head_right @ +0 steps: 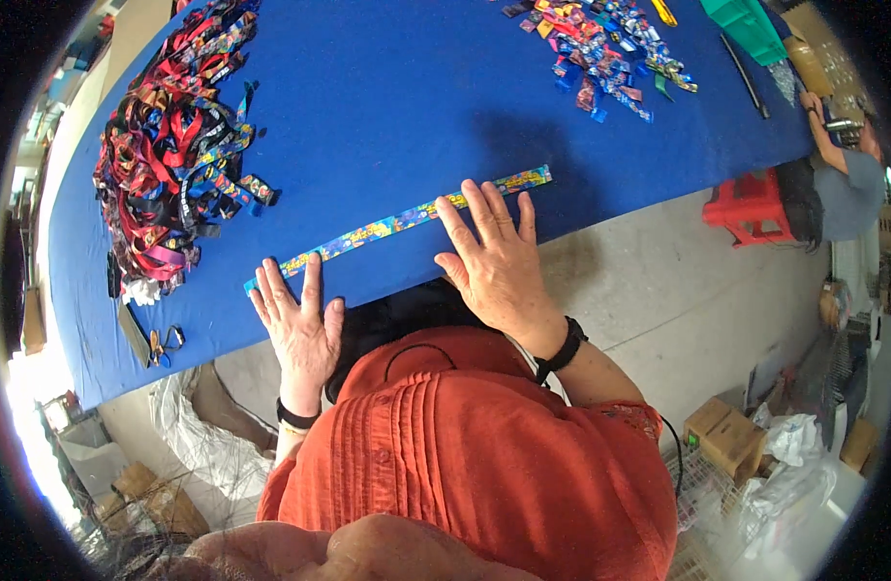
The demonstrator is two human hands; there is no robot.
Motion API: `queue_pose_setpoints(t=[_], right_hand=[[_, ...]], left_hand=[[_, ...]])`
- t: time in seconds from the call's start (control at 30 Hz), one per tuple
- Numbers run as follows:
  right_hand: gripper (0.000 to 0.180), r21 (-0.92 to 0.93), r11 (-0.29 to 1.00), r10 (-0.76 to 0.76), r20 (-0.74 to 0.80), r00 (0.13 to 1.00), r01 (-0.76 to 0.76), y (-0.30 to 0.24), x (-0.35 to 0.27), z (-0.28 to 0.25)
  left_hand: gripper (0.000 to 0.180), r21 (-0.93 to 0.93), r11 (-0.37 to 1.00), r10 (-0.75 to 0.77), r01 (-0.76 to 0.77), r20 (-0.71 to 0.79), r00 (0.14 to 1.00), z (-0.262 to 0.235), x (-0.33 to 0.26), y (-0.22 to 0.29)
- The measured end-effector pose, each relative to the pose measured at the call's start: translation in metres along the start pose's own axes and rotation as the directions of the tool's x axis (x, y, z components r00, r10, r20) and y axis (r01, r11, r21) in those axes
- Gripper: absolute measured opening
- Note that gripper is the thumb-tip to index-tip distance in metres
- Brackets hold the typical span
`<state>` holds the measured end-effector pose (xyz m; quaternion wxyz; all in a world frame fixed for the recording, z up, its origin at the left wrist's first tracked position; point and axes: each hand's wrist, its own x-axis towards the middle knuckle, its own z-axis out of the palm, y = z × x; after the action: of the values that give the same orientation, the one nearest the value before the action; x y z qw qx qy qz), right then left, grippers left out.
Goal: Folding printed fabric ribbons into decorative bows at a workstation.
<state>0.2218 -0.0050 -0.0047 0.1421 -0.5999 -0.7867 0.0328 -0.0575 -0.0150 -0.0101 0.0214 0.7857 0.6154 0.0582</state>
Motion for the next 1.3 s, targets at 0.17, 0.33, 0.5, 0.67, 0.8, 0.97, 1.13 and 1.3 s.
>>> queue_pose_setpoints(t=[0.17, 0.33, 0.5, 0.67, 0.8, 0.97, 1.13, 1.3], right_hand=[[0.060, -0.015, 1.000, -0.010, -0.004, 1.000, 0.010, 0.000, 0.001, 0.001], [0.059, -0.030, 0.999, -0.016, 0.006, 1.000, 0.016, 0.001, 0.002, 0.004], [0.059, -0.069, 0.997, -0.024, 0.016, 1.000, 0.025, 0.000, 0.000, 0.004], [0.060, -0.063, 0.998, -0.027, 0.014, 1.000, 0.027, -0.001, 0.002, 0.005], [0.060, -0.084, 0.996, -0.027, 0.019, 0.999, 0.029, -0.002, 0.001, 0.006], [0.057, -0.084, 0.996, -0.018, 0.025, 1.000, 0.020, -0.003, 0.001, 0.004], [0.057, -0.084, 0.996, -0.025, 0.020, 0.999, 0.026, -0.005, 0.003, 0.001], [0.054, -0.081, 0.996, -0.038, 0.001, 0.999, 0.038, -0.004, 0.008, -0.002]], left_hand=[[0.059, 0.006, 1.000, -0.002, 0.002, -0.015, 1.000, 0.001, 0.000, 0.001], [0.060, -0.011, 1.000, -0.020, 0.020, -0.008, 1.000, 0.000, 0.000, 0.001], [0.061, -0.055, 0.998, -0.017, 0.016, -0.016, 1.000, 0.002, 0.001, 0.000], [0.060, -0.079, 0.996, -0.053, 0.051, -0.029, 0.998, 0.001, -0.001, 0.001], [0.058, -0.093, 0.993, -0.075, 0.072, -0.033, 0.997, 0.000, 0.000, 0.004], [0.056, -0.069, 0.996, -0.065, 0.062, -0.050, 0.997, -0.003, 0.001, 0.009], [0.054, -0.105, 0.994, -0.048, 0.039, -0.089, 0.995, 0.000, 0.005, 0.011], [0.041, -0.123, 0.992, -0.009, -0.017, -0.206, 0.978, 0.005, 0.015, 0.010]])
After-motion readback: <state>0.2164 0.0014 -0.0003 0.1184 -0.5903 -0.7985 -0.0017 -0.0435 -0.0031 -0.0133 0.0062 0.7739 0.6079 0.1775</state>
